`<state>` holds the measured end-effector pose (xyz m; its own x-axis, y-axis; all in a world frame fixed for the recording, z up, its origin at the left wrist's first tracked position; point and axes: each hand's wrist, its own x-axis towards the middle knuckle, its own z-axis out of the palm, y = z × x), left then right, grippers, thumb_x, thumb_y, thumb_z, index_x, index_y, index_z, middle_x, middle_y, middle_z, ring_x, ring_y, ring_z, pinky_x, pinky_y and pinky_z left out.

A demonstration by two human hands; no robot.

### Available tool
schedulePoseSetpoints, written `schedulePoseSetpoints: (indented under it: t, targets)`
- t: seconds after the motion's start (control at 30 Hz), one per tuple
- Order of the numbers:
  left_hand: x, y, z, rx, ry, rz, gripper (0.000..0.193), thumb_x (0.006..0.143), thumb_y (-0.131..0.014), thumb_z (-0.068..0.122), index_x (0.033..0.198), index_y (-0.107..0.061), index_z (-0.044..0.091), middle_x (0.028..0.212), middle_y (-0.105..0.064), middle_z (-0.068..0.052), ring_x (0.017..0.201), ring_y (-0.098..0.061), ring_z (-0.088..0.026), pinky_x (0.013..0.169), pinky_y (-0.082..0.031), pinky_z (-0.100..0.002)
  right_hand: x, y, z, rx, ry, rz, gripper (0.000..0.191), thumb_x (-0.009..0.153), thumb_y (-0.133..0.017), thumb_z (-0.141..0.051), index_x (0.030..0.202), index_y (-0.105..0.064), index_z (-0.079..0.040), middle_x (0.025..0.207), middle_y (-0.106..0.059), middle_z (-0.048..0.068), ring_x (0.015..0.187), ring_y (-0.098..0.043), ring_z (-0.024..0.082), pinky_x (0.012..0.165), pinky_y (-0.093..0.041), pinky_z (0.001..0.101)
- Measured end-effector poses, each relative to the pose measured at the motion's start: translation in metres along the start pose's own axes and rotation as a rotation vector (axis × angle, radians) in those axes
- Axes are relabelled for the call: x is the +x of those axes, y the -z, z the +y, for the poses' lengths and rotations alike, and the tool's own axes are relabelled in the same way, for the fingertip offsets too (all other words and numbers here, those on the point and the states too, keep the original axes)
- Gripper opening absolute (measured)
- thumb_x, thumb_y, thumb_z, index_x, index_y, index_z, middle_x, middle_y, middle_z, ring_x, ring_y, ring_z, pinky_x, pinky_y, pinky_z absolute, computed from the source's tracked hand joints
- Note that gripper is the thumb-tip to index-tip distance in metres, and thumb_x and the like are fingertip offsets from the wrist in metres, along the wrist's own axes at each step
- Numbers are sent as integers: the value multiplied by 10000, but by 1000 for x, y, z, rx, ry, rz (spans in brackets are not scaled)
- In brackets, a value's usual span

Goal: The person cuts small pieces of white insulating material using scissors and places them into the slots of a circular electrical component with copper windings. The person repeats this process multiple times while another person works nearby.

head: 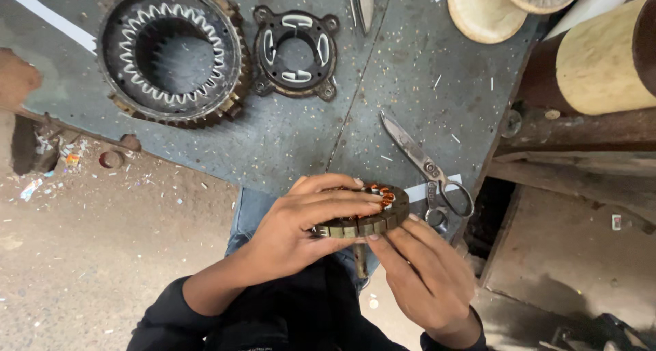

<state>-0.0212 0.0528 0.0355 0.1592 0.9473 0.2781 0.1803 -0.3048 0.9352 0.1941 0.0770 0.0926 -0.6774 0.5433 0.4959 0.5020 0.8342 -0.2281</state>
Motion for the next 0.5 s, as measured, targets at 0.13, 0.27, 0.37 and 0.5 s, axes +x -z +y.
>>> schedulePoseSetpoints:
  t: [0.13,0.27,0.37,0.5]
  targets:
    - [2,6,-3,-58,-3,-30,447,856,-823,174,1289,-724,133,1318,-726,-18,1322,-624,-259,1129,-472,-398,-13,-22,5,-3,-126,190,325,822,-830,-134,1103,-693,-44,1060,-691,155,1055,-669,304,986,-589,391]
    - [3,8,-12,-65,-83,-30,540,782,-885,248,1283,-727,120,1286,-739,-43,1299,-647,-258,1114,-505,-401,-25,-56,16,661,-483,271,619,878,-814,-401,1276,-579,10,1219,-638,197,1164,-642,299,1034,-540,377]
    - [2,0,-16,15,-191,62,657,681,-941,340,1242,-711,89,1225,-721,-83,1223,-667,-258,1026,-528,-389,-34,-70,20,729,-405,250,541,957,-760,-428,1243,-581,-5,1197,-685,178,1190,-683,312,1156,-506,456]
    - [-1,-10,-24,106,-341,167,614,700,-973,365,1183,-710,91,1117,-739,-39,1156,-710,-239,889,-533,-340,-44,-80,17,579,-291,306,460,964,-725,-438,1155,-592,-41,1141,-714,159,1153,-709,312,1171,-472,493]
